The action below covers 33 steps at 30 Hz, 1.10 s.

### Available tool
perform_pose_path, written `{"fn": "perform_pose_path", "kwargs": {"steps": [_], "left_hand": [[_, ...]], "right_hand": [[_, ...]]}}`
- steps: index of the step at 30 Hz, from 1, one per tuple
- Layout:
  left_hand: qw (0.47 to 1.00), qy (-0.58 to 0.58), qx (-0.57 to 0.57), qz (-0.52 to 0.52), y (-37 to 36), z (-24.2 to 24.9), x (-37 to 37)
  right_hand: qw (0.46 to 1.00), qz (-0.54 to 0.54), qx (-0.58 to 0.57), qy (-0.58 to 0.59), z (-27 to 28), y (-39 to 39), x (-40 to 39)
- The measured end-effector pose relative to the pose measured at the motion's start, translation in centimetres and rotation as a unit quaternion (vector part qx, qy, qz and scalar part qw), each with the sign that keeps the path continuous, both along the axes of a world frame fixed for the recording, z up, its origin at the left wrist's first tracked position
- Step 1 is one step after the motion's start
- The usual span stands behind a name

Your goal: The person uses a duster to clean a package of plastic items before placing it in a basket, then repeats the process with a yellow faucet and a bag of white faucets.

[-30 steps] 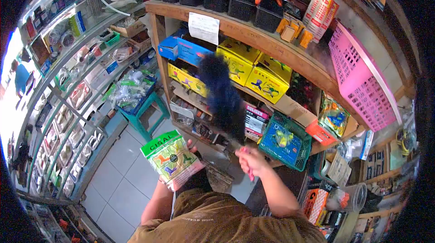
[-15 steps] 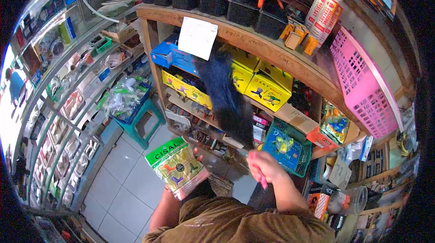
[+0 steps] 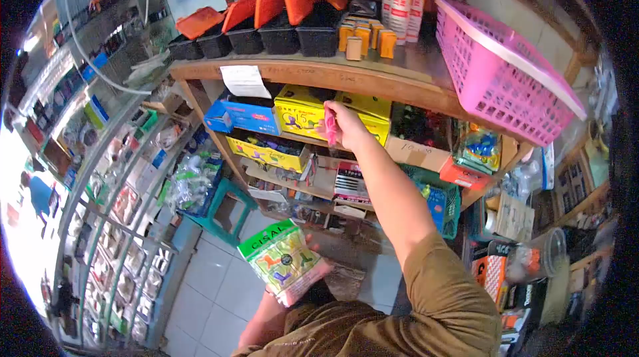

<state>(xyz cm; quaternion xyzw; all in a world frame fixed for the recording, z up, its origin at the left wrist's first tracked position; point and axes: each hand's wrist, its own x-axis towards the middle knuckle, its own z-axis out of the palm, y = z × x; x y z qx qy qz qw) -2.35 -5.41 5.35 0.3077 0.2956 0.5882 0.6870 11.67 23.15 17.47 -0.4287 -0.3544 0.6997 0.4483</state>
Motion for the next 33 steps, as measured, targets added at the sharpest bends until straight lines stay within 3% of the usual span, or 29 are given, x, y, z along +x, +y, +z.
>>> {"fn": "perform_pose_path", "kwargs": {"steps": [1,2,3,4,5,6,7,8,9,13,14,15,17,18,19,21,22,24,27,28,29,31,32,33], "left_hand": [[1.0,0.015,-0.005,-0.005,-0.4,0.5,0.3],[0.989,-0.142,-0.05,-0.009,-1.0,0.8,0.3],[0.95,-0.295,-0.098,-0.011,-1.6,0.9,0.4],[0.966,-0.253,-0.06,0.002,-1.6,0.9,0.9],[0.968,-0.242,-0.069,-0.013,-1.0,0.1,0.7],[0.96,-0.267,-0.058,-0.064,0.0,-1.3,0.2],[0.948,-0.291,-0.049,-0.116,0.9,-1.9,0.2],[0.964,-0.236,-0.118,-0.033,1.6,0.5,1.4],[0.966,-0.217,-0.129,-0.053,2.7,2.4,2.8],[0.988,-0.006,-0.111,-0.112,7.3,8.5,9.8],[0.982,0.122,-0.126,-0.075,7.4,10.8,12.8],[0.978,0.195,-0.05,-0.061,6.9,12.1,15.3],[0.93,0.323,0.074,-0.159,8.0,11.9,17.4],[0.924,0.333,0.074,-0.173,8.7,11.5,18.7],[0.913,0.333,0.138,-0.191,9.4,11.0,19.9],[0.896,0.337,0.196,-0.215,10.8,9.9,21.9],[0.895,0.34,0.217,-0.19,11.9,9.7,22.8],[0.89,0.339,0.273,-0.131,14.2,9.4,24.6],[0.872,0.315,0.365,-0.082,18.5,9.9,27.7],[0.883,0.29,0.358,-0.095,19.0,10.7,28.9],[0.892,0.264,0.35,-0.109,19.4,11.6,30.2],[0.896,0.245,0.339,-0.152,22.3,12.1,32.4],[0.809,0.391,0.417,-0.138,23.2,12.9,33.2],[0.865,0.238,0.421,-0.138,25.4,11.9,34.9]], "right_hand": [[0.991,-0.021,0.046,-0.123,1.1,-1.5,0.3],[0.934,-0.122,0.168,-0.292,3.3,-5.9,0.3],[0.794,-0.272,0.353,-0.413,-2.5,-5.1,0.6],[0.773,-0.251,0.407,-0.417,-2.6,-9.9,2.0],[0.83,-0.15,0.416,-0.34,-2.5,-15.0,3.4],[0.911,-0.064,0.349,-0.209,-2.4,-20.3,3.9],[0.82,-0.002,0.52,-0.238,-4.5,-22.5,5.0],[0.819,0.028,0.506,-0.268,-4.0,-25.4,5.9],[0.82,0.058,0.487,-0.294,-3.3,-27.5,6.9],[0.841,-0.155,0.432,-0.287,-6.4,-27.5,10.1],[0.867,-0.187,0.389,-0.25,-6.1,-27.5,11.7],[0.887,-0.219,0.347,-0.21,-5.8,-27.4,13.4],[0.939,-0.288,0.191,-0.001,-6.4,-26.4,15.2],[0.91,-0.351,0.198,0.094,-7.4,-25.7,15.5],[0.905,-0.365,0.195,0.101,-8.1,-24.9,16.2],[0.869,-0.431,0.245,-0.017,-8.9,-23.4,18.0],[0.867,-0.436,0.24,-0.012,-8.7,-22.6,18.9],[0.872,-0.399,0.257,0.119,-7.4,-21.1,20.3],[0.843,-0.455,0.251,0.14,-7.0,-19.2,21.6],[0.799,-0.527,0.283,0.063,-7.6,-18.3,21.7],[0.797,-0.527,0.288,0.062,-7.9,-18.1,22.3],[0.699,-0.578,0.342,-0.246,-7.9,-18.0,24.1],[0.642,-0.583,0.371,-0.332,-7.4,-17.9,25.1],[0.64,-0.581,0.373,-0.337,-7.1,-17.5,26.1]]}}
